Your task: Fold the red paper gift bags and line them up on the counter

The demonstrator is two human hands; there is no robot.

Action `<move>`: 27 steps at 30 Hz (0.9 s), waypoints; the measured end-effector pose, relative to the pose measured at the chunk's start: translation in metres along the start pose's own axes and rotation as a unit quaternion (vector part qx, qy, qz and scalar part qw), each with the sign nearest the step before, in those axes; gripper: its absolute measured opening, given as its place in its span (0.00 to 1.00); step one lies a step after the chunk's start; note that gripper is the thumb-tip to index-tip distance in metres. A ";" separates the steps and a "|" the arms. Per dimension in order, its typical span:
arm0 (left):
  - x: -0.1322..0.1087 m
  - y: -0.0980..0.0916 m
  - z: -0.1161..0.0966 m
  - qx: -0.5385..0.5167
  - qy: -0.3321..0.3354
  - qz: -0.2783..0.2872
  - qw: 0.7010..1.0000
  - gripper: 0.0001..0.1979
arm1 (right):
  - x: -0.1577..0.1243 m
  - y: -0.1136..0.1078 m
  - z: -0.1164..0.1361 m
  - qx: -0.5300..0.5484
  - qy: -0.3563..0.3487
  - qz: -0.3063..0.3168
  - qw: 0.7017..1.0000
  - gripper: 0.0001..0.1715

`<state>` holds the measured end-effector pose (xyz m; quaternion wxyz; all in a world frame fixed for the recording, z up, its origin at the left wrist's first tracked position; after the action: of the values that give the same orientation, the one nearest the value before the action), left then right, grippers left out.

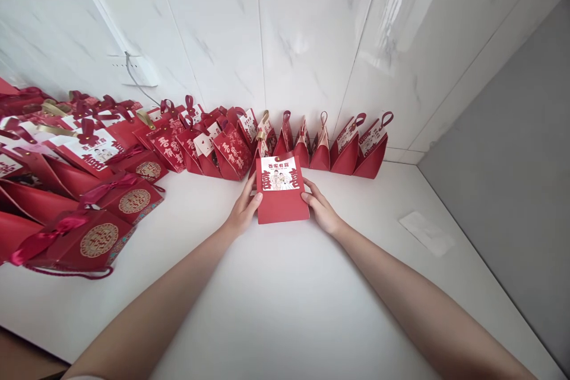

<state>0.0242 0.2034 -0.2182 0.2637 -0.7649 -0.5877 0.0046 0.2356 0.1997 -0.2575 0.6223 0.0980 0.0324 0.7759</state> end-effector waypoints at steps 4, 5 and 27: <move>-0.003 0.001 -0.001 0.030 0.006 -0.012 0.999 0.35 | -0.007 0.002 0.009 -0.040 -0.058 -0.035 0.997 0.37; -0.004 0.001 -0.001 0.032 0.008 -0.020 0.999 0.36 | -0.010 0.004 0.013 -0.057 -0.085 -0.042 0.994 0.37; -0.016 0.032 -0.010 -0.160 -0.027 0.229 0.960 0.49 | -0.027 0.017 0.028 -0.235 -0.170 0.006 0.957 0.28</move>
<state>0.0508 0.1798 -0.2275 0.1136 -0.9108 -0.3968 -0.0081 0.2299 0.1675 -0.2305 0.6193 0.0792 -0.2579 0.7374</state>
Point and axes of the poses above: each hand's wrist, its own x-axis towards the middle knuckle, its own y-axis out of the palm, z = x × y, the point moved 4 cm from there along x, towards the middle knuckle, and after that the axes turned 10 degrees about x, right-handed, at the moved point
